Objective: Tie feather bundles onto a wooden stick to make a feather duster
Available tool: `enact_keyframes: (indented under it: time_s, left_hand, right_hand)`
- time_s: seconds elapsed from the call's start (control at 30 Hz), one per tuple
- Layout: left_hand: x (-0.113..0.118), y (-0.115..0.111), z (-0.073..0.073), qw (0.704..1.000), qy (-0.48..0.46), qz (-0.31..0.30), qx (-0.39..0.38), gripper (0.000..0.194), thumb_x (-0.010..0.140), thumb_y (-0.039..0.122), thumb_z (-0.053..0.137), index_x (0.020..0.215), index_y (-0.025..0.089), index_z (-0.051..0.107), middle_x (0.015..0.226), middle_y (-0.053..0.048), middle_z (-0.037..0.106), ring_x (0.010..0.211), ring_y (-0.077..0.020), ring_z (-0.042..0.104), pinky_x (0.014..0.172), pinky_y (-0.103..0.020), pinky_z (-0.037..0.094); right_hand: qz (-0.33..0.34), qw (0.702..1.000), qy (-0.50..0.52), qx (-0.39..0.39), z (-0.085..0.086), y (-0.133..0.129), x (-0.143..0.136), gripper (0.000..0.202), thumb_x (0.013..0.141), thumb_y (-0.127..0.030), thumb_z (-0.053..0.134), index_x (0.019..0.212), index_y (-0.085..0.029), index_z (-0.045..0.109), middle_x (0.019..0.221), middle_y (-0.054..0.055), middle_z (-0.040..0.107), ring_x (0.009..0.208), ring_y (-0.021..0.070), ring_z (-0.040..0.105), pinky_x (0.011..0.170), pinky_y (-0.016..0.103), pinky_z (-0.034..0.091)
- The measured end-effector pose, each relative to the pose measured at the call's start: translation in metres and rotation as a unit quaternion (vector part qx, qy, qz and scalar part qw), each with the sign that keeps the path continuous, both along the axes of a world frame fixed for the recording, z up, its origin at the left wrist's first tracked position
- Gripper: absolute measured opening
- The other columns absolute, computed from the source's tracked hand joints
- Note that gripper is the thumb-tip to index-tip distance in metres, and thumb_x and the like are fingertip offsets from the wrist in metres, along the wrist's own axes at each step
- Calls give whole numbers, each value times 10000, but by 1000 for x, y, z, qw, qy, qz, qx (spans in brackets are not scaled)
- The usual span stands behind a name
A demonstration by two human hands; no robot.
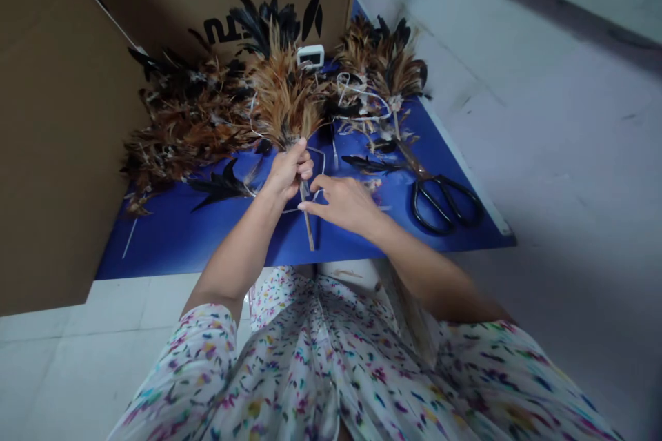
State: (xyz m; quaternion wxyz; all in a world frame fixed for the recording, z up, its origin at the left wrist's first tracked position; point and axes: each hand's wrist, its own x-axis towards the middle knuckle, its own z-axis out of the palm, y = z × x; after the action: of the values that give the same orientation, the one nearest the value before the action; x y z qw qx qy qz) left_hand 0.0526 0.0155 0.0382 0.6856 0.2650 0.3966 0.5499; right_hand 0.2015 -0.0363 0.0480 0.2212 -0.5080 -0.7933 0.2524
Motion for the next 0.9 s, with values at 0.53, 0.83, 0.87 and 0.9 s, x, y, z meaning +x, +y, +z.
enact_keyframes:
  time_s: [0.53, 0.83, 0.87, 0.9]
  left_hand:
    - [-10, 7, -8, 1000, 4, 23, -16, 473, 791, 404, 748, 654, 178, 356, 539, 123, 318, 423, 11, 337, 767, -310, 617]
    - [-10, 4, -1, 1000, 2, 15, -16, 421, 798, 369, 748, 669, 177, 397, 554, 111, 310, 409, -1, 336, 519, -166, 534]
    - [-10, 3, 1, 1000, 0, 10, -18, 433, 792, 369, 754, 663, 178, 387, 555, 108, 307, 409, -2, 339, 458, -137, 479]
    - [-9, 2, 4, 1000, -2, 3, -21, 447, 784, 368, 762, 657, 179, 378, 556, 105, 306, 409, -2, 341, 403, -114, 411]
  right_hand:
    - [-85, 980, 176, -25, -9, 30, 56, 176, 773, -366, 694, 784, -191, 674, 602, -22, 582, 574, 127, 502, 591, 277, 372]
    - [-53, 953, 283, -91, 42, 37, 94, 169, 837, -387, 696, 877, -222, 695, 624, -1, 593, 454, 87, 366, 420, 279, 260]
    - [-45, 950, 293, -96, 49, 36, 95, 167, 822, -381, 716, 874, -223, 703, 638, 3, 608, 449, 83, 359, 415, 281, 247]
    - [-36, 947, 303, -99, 55, 36, 95, 171, 809, -379, 732, 874, -222, 712, 648, 7, 621, 449, 80, 358, 413, 282, 235]
